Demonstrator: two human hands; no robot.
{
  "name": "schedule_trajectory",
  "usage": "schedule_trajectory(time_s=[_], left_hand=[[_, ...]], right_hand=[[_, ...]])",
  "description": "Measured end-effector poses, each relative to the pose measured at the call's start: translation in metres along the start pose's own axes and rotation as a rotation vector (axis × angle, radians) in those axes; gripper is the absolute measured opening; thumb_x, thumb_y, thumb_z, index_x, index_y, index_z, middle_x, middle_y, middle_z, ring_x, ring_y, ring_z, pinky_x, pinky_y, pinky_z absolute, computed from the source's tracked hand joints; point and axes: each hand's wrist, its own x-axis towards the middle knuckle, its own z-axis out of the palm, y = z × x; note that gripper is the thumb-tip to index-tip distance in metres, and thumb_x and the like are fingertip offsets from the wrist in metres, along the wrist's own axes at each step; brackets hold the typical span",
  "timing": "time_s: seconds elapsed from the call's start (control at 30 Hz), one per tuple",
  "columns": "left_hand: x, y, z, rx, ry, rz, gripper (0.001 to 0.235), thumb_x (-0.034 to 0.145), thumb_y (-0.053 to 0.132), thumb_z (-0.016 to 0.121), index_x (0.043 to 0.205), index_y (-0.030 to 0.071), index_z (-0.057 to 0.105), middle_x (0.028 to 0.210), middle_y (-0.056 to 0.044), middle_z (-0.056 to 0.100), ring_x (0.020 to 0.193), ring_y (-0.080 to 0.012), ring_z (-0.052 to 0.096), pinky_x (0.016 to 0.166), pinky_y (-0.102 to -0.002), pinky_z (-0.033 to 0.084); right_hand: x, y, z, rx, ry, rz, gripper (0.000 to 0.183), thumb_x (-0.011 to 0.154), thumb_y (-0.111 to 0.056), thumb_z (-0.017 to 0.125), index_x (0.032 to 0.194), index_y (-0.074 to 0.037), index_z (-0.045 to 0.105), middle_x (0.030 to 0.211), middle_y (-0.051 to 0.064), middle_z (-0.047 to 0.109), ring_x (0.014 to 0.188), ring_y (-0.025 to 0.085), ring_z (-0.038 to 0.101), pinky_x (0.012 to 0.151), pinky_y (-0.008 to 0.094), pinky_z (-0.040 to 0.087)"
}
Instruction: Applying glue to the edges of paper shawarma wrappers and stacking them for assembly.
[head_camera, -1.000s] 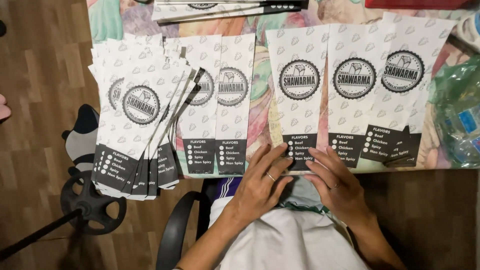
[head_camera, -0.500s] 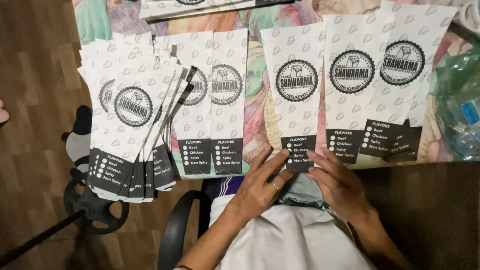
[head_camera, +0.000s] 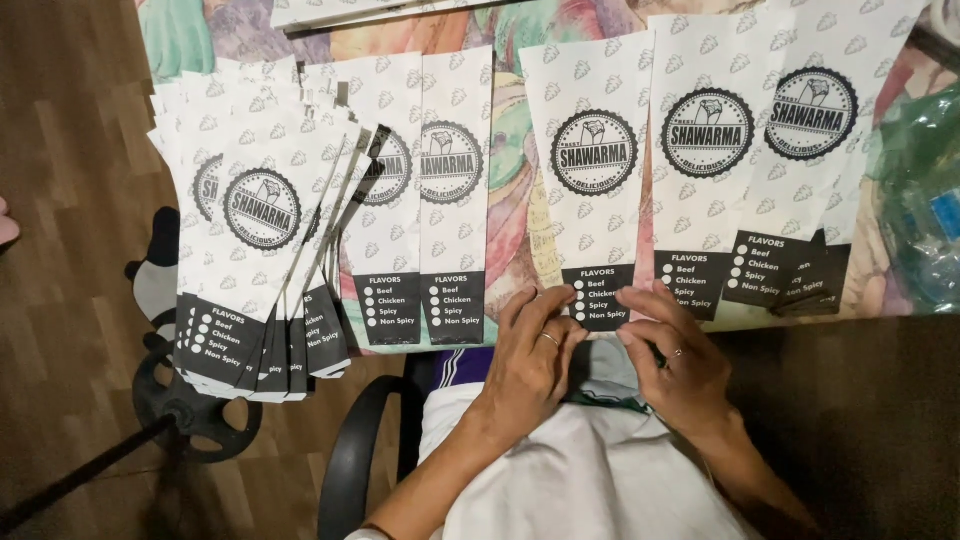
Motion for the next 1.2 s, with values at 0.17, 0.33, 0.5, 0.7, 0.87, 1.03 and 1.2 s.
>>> schedule_trajectory(time_s=[0.17,0.33,0.5,0.7,0.87,1.03,1.2], left_hand=[[0.002,0.006,0.0,-0.082,-0.001,-0.126,0.017,0.096,0.009,0.068,0.083,-0.001,0.064,0.114,-0.017,0.068,0.113,-0.0293,0.068,0.106,-0.046,0.046],[0.007,0.011,-0.002,-0.158,-0.007,-0.222,0.016,0.096,0.009,0.067,0.083,0.0,0.06,0.112,-0.017,0.066,0.114,-0.0317,0.066,0.106,-0.045,0.043],[0.007,0.011,-0.001,-0.151,-0.019,-0.261,0.007,0.093,0.006,0.067,0.093,0.003,0.061,0.111,-0.013,0.065,0.118,-0.0311,0.065,0.105,-0.045,0.042],[0.008,0.015,-0.003,-0.18,-0.048,-0.305,0.007,0.093,0.002,0.062,0.099,0.004,0.061,0.116,-0.013,0.063,0.118,-0.0325,0.064,0.105,-0.044,0.042],[0.01,0.017,0.0,-0.154,-0.025,-0.314,0.011,0.095,0.01,0.063,0.104,0.004,0.059,0.117,-0.014,0.062,0.115,-0.0325,0.065,0.103,-0.045,0.043],[0.001,0.011,0.016,-0.017,0.002,-0.266,0.026,0.098,0.027,0.068,0.107,0.005,0.059,0.115,-0.014,0.06,0.108,-0.0321,0.065,0.1,-0.047,0.041],[0.008,0.012,-0.001,-0.185,-0.037,-0.308,0.015,0.101,0.014,0.061,0.108,0.001,0.059,0.109,-0.014,0.064,0.113,-0.0351,0.066,0.102,-0.045,0.043]], right_hand=[[0.011,-0.014,0.001,-0.03,0.05,0.051,0.013,0.089,-0.011,0.081,0.085,-0.008,0.069,0.115,0.003,0.077,0.116,0.028,0.072,0.105,0.036,0.054],[0.02,-0.021,-0.001,-0.013,0.072,0.091,0.018,0.085,-0.01,0.085,0.082,-0.01,0.067,0.111,0.001,0.076,0.114,0.026,0.073,0.101,0.035,0.056],[0.024,-0.016,0.007,0.026,0.122,0.032,0.029,0.081,-0.012,0.089,0.099,-0.004,0.068,0.109,0.01,0.074,0.106,0.031,0.073,0.108,0.042,0.054],[0.01,-0.008,0.005,0.034,0.095,0.065,0.009,0.094,-0.007,0.075,0.102,-0.004,0.069,0.111,0.008,0.073,0.104,0.029,0.073,0.109,0.041,0.054],[0.014,-0.01,0.004,0.067,0.095,0.054,0.007,0.095,-0.006,0.073,0.101,-0.004,0.07,0.109,0.009,0.074,0.102,0.03,0.073,0.107,0.043,0.055],[0.016,-0.012,0.003,0.05,0.102,0.016,0.01,0.094,-0.007,0.076,0.102,-0.004,0.071,0.107,0.011,0.074,0.1,0.032,0.073,0.104,0.045,0.056],[0.018,-0.012,0.001,0.103,0.096,0.06,0.007,0.097,-0.008,0.073,0.101,-0.004,0.07,0.106,0.01,0.075,0.099,0.03,0.074,0.105,0.044,0.056]])
